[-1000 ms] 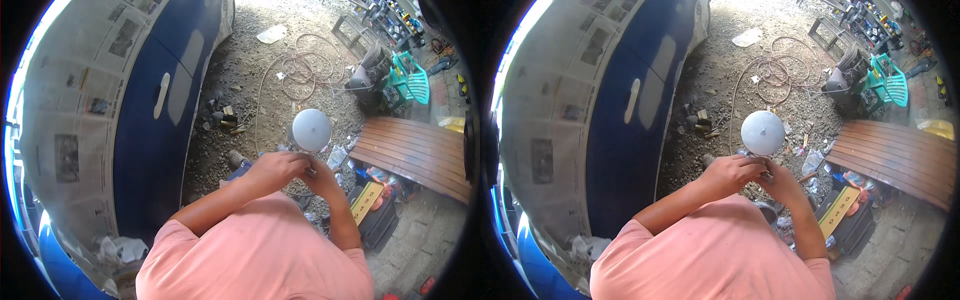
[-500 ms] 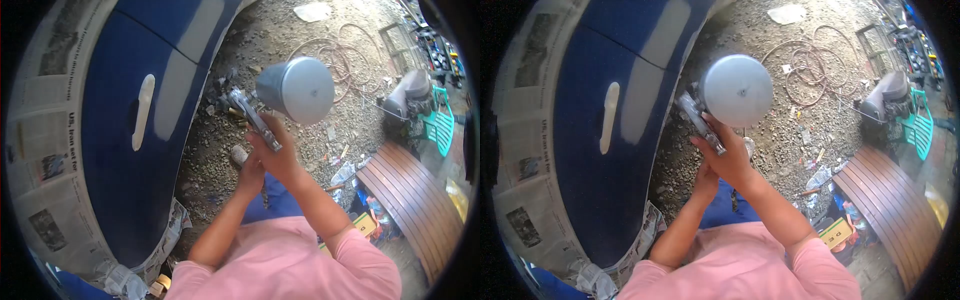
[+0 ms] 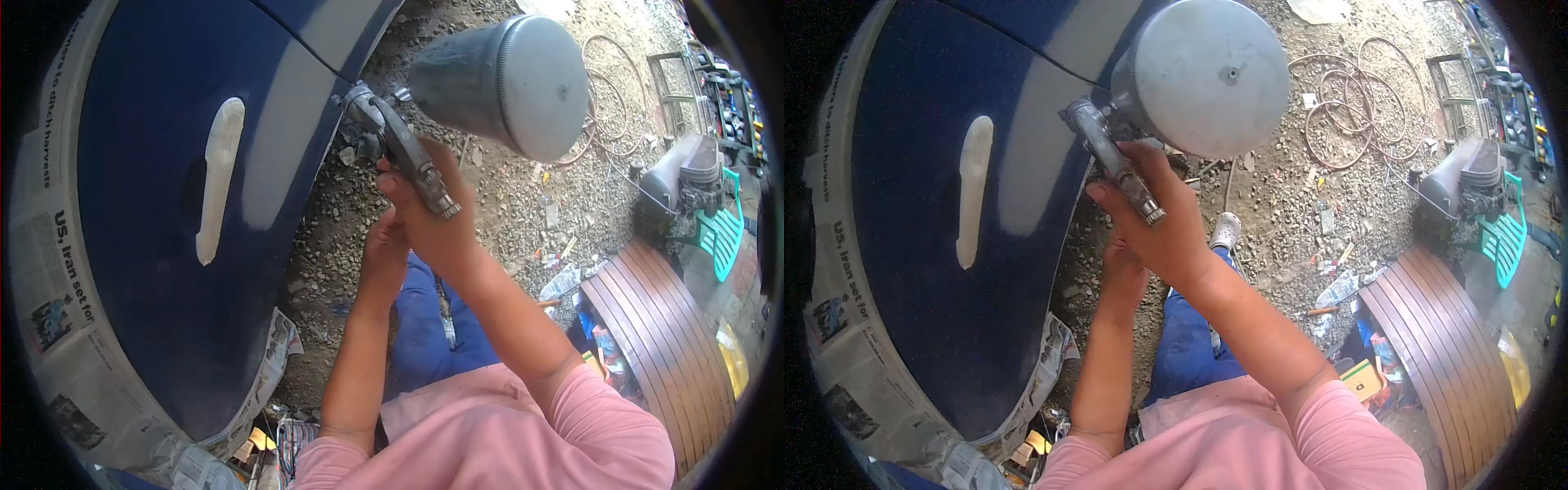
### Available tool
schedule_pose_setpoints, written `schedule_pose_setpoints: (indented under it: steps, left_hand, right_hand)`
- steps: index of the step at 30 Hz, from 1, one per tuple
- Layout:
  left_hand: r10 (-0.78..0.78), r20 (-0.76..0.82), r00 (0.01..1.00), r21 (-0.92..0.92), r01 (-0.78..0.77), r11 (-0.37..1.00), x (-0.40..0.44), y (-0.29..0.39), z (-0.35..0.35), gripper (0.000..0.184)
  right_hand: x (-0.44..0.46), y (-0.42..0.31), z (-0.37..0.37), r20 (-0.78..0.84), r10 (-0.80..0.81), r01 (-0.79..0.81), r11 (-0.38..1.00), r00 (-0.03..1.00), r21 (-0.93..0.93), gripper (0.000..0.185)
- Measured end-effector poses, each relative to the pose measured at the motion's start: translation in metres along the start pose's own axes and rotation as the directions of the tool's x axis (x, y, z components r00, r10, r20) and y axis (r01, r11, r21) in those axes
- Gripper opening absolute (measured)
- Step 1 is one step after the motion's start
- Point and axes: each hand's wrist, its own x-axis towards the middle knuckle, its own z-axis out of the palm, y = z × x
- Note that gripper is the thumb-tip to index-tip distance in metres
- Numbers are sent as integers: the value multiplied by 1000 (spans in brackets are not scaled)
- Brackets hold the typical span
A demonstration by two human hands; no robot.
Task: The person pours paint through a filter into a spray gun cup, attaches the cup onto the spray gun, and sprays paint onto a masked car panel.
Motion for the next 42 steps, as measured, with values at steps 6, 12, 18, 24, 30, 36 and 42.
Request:
schedule_pose_setpoints:
  steps: [6,12,18,24,30,36,42]
  left_hand:
    - [-66,-58,996,116,72,991,4,2,-6,37]
    - [-115,-13,993,104,115,988,6,-18,-27,35]
    - [-100,45,994,104,95,990,4,-28,-52,36]
    - [-57,44,997,82,53,995,-8,6,-16,32]
    - [-62,80,995,136,51,989,-5,10,-25,30]
    - [-55,107,993,166,37,985,14,-7,-50,26]
    - [-110,-21,994,153,112,982,25,-10,-41,23]
  right_hand:
    - [2,1,5,-59,141,-145,986,988,-77,44]
    - [-2,27,7,-118,204,-213,974,972,-78,47]
    - [-2,18,7,-100,269,-276,959,958,-59,47]
    - [-12,-2,8,-62,267,-260,961,962,97,46]
    - [-11,0,9,-60,207,-199,972,976,127,41]
    - [0,29,13,-62,299,-296,954,952,52,37]
    - [6,54,19,-118,322,-317,947,939,53,38]
